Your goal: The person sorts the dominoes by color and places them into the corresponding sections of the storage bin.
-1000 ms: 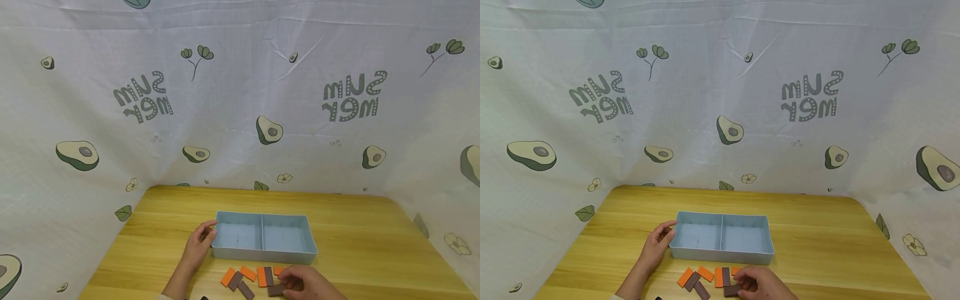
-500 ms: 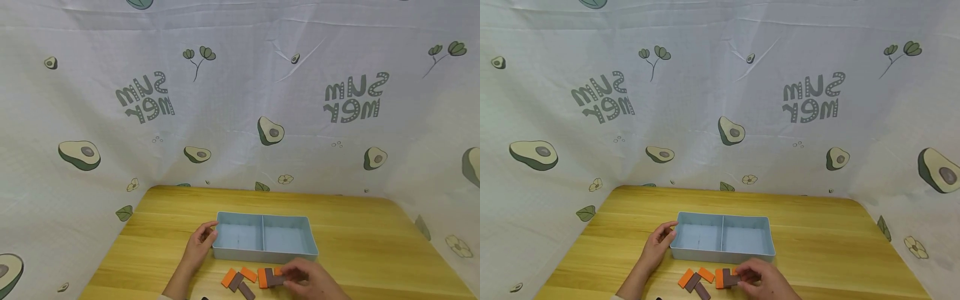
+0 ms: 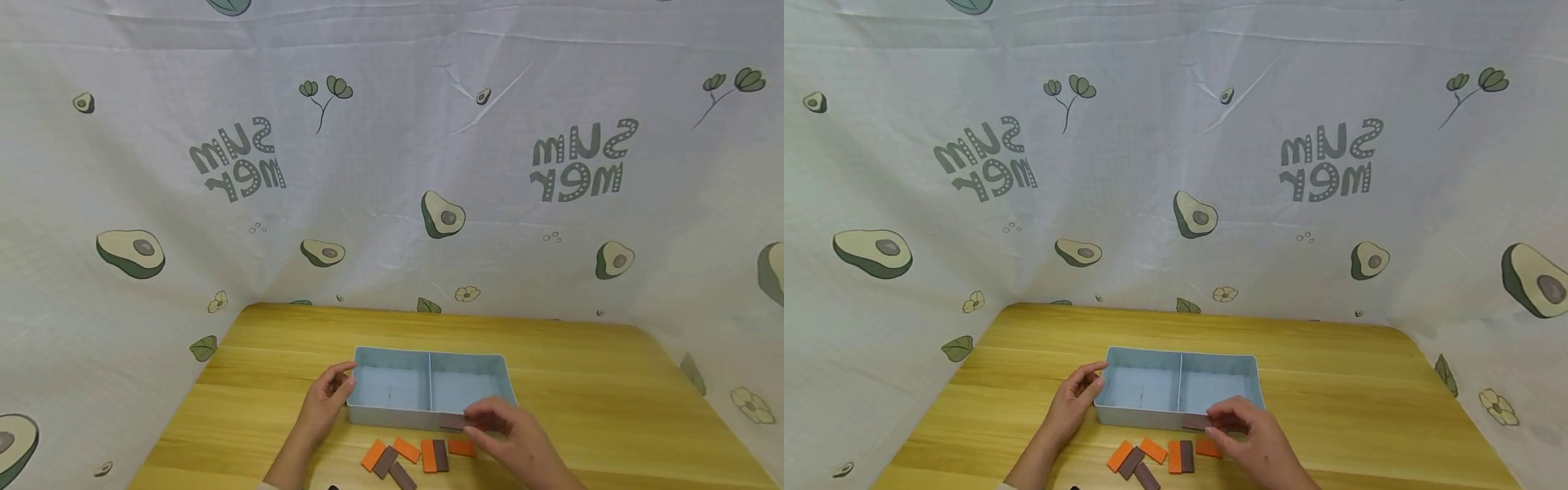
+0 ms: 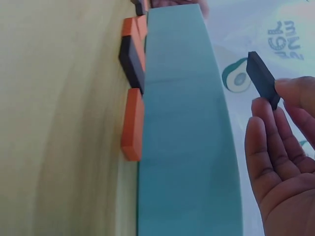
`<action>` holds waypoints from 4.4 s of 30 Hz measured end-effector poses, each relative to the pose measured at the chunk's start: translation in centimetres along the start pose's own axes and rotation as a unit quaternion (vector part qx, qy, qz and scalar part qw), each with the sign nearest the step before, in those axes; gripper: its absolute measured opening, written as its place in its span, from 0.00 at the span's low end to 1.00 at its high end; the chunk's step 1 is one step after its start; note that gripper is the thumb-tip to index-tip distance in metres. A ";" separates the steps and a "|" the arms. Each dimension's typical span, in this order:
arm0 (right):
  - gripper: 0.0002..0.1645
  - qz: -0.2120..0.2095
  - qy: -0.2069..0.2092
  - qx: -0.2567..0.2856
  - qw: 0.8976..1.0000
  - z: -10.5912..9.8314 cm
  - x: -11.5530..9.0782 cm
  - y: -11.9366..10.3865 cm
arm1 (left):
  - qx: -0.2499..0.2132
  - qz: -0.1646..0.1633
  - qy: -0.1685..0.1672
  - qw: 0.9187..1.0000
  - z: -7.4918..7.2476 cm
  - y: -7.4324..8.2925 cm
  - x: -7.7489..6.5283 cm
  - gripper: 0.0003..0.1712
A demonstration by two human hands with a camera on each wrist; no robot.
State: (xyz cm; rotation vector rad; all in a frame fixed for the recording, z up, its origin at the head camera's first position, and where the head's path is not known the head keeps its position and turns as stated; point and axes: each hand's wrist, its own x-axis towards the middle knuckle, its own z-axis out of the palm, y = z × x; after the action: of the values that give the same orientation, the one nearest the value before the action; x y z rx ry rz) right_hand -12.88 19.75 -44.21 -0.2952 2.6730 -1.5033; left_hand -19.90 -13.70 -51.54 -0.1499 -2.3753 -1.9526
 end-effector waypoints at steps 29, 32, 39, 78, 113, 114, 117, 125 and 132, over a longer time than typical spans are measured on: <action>0.15 -0.055 0.060 0.026 0.996 4.2 6.9 -3.1 | -0.036 -0.004 0.012 0.999 0.1 0.2 0.1 0.18; 0.14 -0.049 0.066 0.030 0.996 4.9 7.6 -3.4 | -0.031 -0.006 0.014 0.999 0.1 0.3 0.1 0.19; 0.14 -0.023 0.062 0.034 0.997 6.4 8.5 -4.1 | -0.035 -0.003 0.011 0.999 0.1 0.3 0.1 0.20; 0.06 -0.040 0.033 -0.093 0.994 11.7 12.9 -5.1 | -0.052 -0.011 0.005 0.999 0.2 0.2 0.1 0.19; 0.04 -0.041 0.025 -0.166 0.985 12.8 13.1 -4.3 | -0.043 -0.016 0.007 0.999 0.2 0.0 0.3 0.20; 0.04 -0.038 0.022 -0.163 0.986 12.8 13.0 -4.3 | -0.043 -0.017 0.007 0.999 0.2 0.0 0.2 0.20; 0.04 -0.030 0.018 -0.156 0.987 12.8 13.1 -4.3 | -0.045 -0.018 0.006 0.999 0.2 0.1 0.2 0.20; 0.06 -0.018 0.025 -0.163 0.986 12.9 13.3 -4.2 | -0.048 -0.019 0.007 0.999 0.2 0.2 0.2 0.19; 0.06 -0.019 0.025 -0.160 0.987 12.9 13.3 -4.1 | -0.048 -0.015 0.006 0.999 0.3 0.0 0.2 0.19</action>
State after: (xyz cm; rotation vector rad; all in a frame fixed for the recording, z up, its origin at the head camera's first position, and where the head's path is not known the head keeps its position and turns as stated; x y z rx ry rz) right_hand -23.45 4.27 -46.89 -0.3290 2.9597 -1.0968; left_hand -20.09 -13.43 -51.53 -0.1092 -2.2906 -2.0759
